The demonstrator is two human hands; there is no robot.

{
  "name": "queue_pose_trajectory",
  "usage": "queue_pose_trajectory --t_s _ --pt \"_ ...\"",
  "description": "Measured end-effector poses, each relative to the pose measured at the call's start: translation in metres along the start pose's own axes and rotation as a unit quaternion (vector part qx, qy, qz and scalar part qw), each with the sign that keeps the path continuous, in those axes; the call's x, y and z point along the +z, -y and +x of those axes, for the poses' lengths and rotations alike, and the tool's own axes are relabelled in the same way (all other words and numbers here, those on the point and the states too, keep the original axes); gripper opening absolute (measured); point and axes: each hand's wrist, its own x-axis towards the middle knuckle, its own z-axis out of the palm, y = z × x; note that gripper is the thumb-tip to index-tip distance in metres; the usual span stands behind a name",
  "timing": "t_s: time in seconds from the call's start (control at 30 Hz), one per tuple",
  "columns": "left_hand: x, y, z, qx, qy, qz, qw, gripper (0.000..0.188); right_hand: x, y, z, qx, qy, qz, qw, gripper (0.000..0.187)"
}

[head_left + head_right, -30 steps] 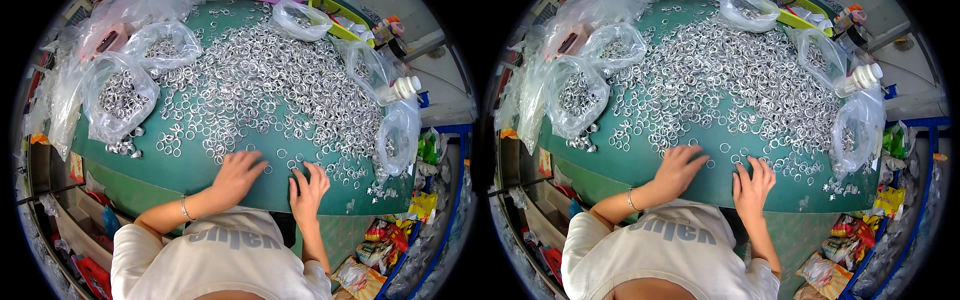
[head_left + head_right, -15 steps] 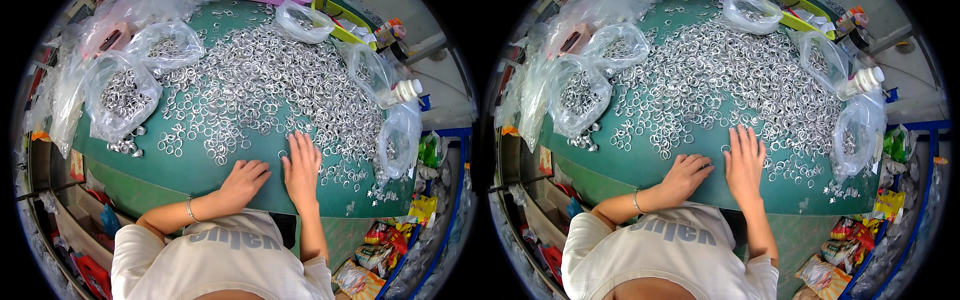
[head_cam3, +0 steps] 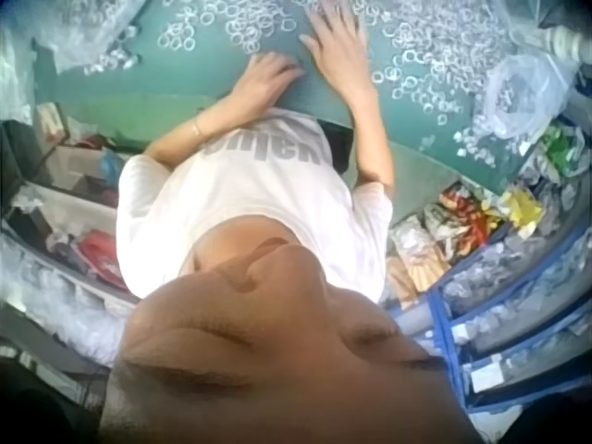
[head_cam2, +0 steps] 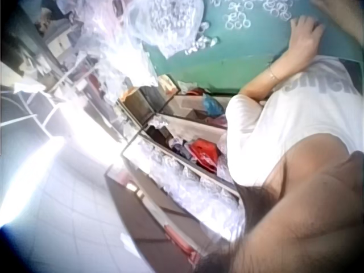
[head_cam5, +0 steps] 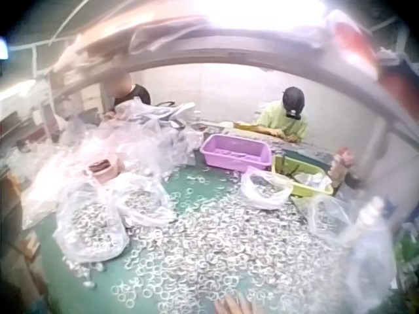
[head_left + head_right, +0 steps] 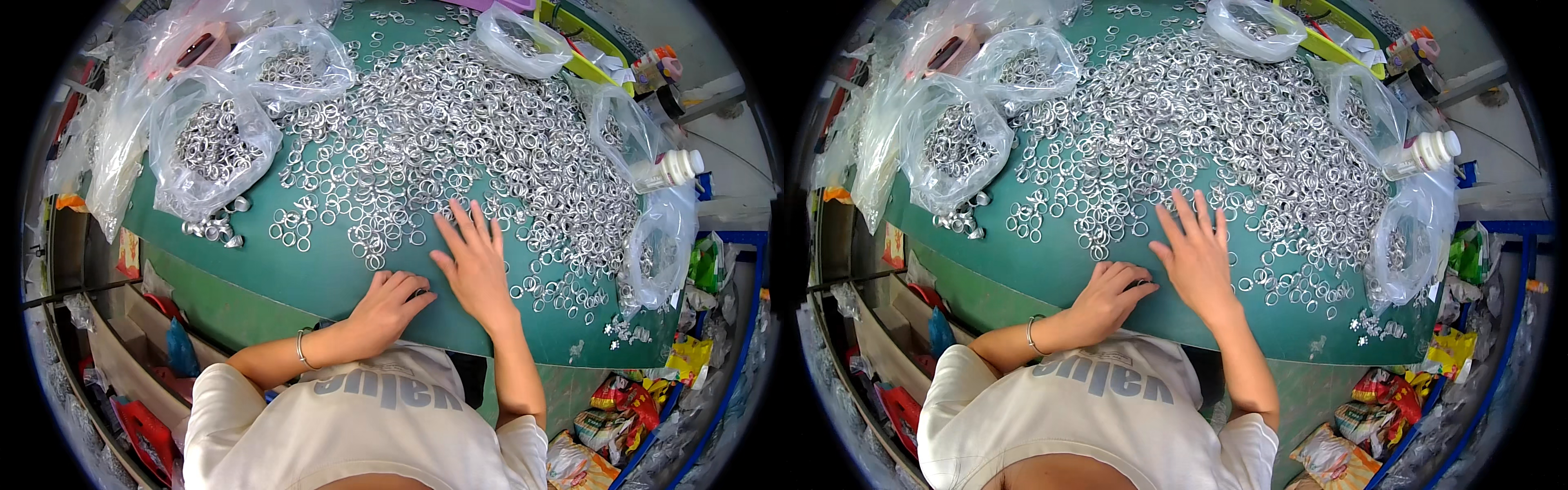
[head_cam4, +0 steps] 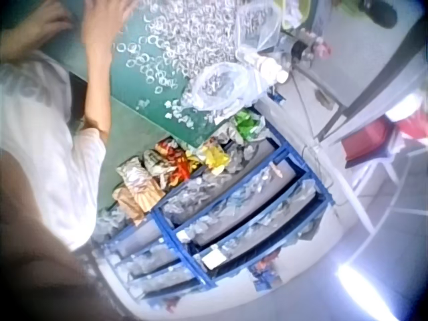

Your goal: The person sorts small metal rings on a green work surface by hand, grouping them into clusters and then scooping a handful into a small plastic bag.

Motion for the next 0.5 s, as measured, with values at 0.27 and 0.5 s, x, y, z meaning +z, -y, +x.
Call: queue_pose_trajectory --t_s 0.27,0.5 --pt "-0.01 0.006 -0.013 -0.07 -0.056 0.002 0.996 0.046 -0.025 -0.003 -0.049 0.022 0.029 0.05 0.998 0.032" --pt "-0.007 0.005 -0.009 -0.069 -0.066 -0.011 0.995 0.046 -0.013 0.018 -0.027 0.062 -0.079 0.002 0.995 0.035"
